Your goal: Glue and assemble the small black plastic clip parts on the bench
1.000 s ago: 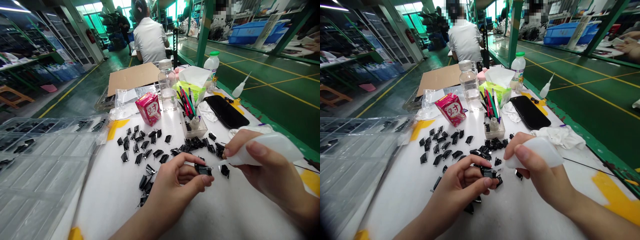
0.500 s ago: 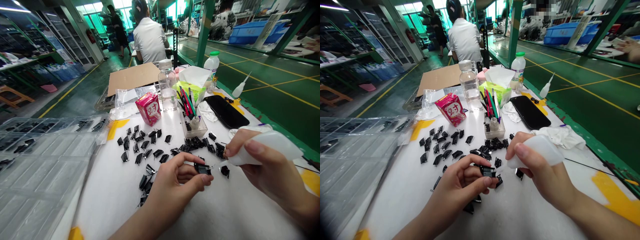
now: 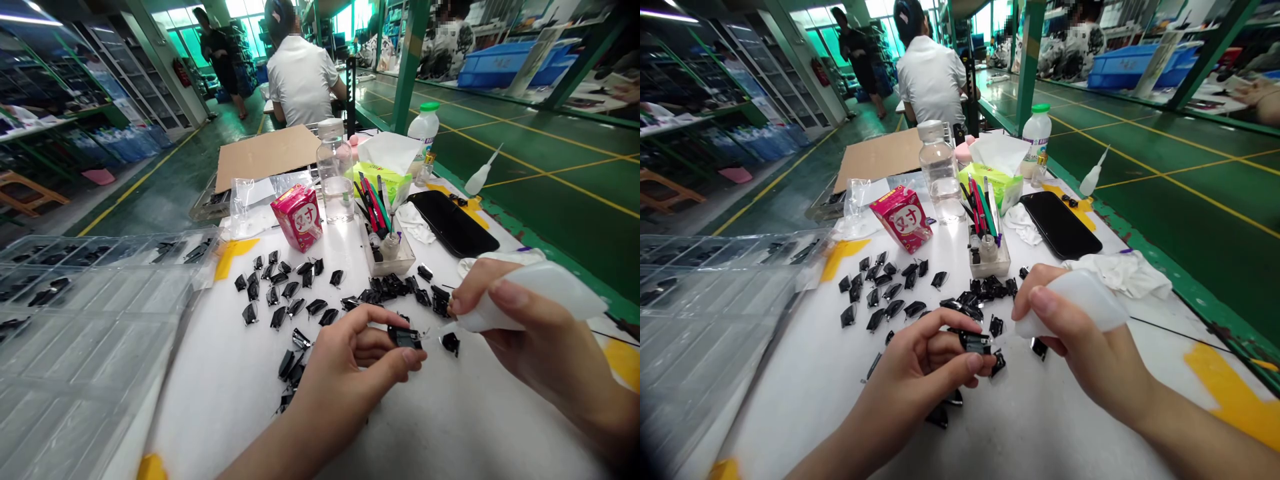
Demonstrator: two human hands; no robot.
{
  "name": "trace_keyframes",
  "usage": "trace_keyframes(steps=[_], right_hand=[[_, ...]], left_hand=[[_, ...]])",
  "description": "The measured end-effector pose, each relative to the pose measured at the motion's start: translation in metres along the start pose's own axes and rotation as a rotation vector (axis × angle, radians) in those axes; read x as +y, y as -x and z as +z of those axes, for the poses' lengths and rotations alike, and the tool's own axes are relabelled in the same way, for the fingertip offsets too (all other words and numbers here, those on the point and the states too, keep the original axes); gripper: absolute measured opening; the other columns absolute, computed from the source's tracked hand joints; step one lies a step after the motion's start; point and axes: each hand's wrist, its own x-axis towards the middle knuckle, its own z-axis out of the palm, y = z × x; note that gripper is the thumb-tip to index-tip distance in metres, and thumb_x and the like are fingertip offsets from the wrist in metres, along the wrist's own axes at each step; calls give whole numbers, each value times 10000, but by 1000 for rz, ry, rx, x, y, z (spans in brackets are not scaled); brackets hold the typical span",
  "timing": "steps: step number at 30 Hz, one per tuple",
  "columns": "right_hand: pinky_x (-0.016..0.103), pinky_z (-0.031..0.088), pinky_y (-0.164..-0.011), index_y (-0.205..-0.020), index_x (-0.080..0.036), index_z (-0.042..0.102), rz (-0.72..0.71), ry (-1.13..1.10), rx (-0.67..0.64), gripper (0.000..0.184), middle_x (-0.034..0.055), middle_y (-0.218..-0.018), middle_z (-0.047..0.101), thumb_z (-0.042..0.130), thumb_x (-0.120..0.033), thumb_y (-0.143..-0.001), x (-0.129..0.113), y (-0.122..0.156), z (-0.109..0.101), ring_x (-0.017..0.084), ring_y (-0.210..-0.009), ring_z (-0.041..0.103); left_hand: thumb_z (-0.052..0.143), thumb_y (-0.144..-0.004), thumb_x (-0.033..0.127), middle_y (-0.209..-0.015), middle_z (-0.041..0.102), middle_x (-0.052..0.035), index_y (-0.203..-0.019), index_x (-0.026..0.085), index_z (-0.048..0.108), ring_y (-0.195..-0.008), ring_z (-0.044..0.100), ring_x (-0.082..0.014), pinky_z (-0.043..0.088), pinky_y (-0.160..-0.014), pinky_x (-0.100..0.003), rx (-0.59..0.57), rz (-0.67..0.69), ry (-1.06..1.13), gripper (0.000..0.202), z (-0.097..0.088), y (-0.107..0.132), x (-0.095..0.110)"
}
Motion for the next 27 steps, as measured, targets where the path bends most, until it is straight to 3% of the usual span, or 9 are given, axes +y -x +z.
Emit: trace_keyframes(steps=[6, 10, 13, 15, 17, 18, 20, 23, 27], right_hand=[[255, 259, -318, -629, -240, 719, 5, -43, 24, 394, 2, -526, 520, 721, -600, -791, -2, 0, 1, 111, -390, 412], [290, 221, -361, -618, -265, 736, -74, -104, 212, 330, -12, -444, 467, 765, -571, -737, -13, -4, 2, 118, -386, 366], [315, 287, -440, -650, -290, 733, -182, -120, 303, 265, -26, -425, 402, 727, -515, -791, -18, -15, -8, 135, -437, 360], [320, 346, -512, -767, -320, 754, -216, -90, 330, 179, -25, -504, 490, 687, -458, -860, -15, -26, -21, 152, -515, 420], [316, 409, -603, -988, -334, 765, -216, 13, 350, 147, -12, -727, 671, 688, -415, -892, -6, -39, -34, 172, -676, 544], [318, 442, -670, -1117, -326, 741, -197, 86, 336, 246, 3, -877, 728, 710, -404, -886, 0, -45, -40, 192, -795, 594], [339, 490, -808, -1234, -273, 683, -155, 242, 281, 373, 41, -1081, 741, 729, -383, -880, 13, -56, -48, 235, -1016, 628], [419, 549, -856, -1194, -170, 647, -105, 474, 171, 318, 72, -1122, 694, 669, -359, -939, 33, -68, -52, 217, -973, 668], [417, 566, -857, -1114, -167, 657, -94, 738, 113, 237, 71, -1136, 668, 639, -351, -966, 56, -78, -48, 204, -973, 659]], left_hand=[[788, -803, 261, -633, 632, 44, -936, 194, 650, -728, 697, -160, 494, -697, -246, 2, 9, 3, 203, 0, 0, -2], [789, -807, 278, -652, 650, 37, -954, 197, 651, -739, 701, -165, 497, -704, -252, -1, -1, 4, 217, -1, 1, -1], [793, -806, 292, -656, 653, 35, -952, 198, 650, -752, 704, -172, 501, -715, -263, -1, -3, -12, 225, -1, 2, 0], [796, -805, 293, -650, 654, 37, -953, 194, 650, -757, 707, -173, 503, -711, -259, 13, 3, -8, 230, -1, 3, 2], [808, -795, 293, -642, 669, 32, -951, 184, 652, -738, 707, -170, 509, -698, -255, 34, 24, -2, 247, -2, 2, 3], [811, -794, 295, -645, 685, 24, -951, 179, 652, -736, 709, -172, 515, -696, -258, 46, 41, -1, 252, -3, 2, 5], [808, -801, 292, -672, 724, 4, -958, 175, 649, -760, 719, -182, 529, -700, -265, 70, 79, 1, 252, -5, 2, 7], [789, -827, 272, -719, 758, -11, -975, 174, 641, -835, 734, -194, 543, -721, -266, 115, 132, 7, 232, -5, 4, 12], [758, -866, 287, -806, 795, -36, -1007, 172, 631, -817, 740, -169, 559, -724, -254, 138, 173, 28, 221, 1, 13, 25]])
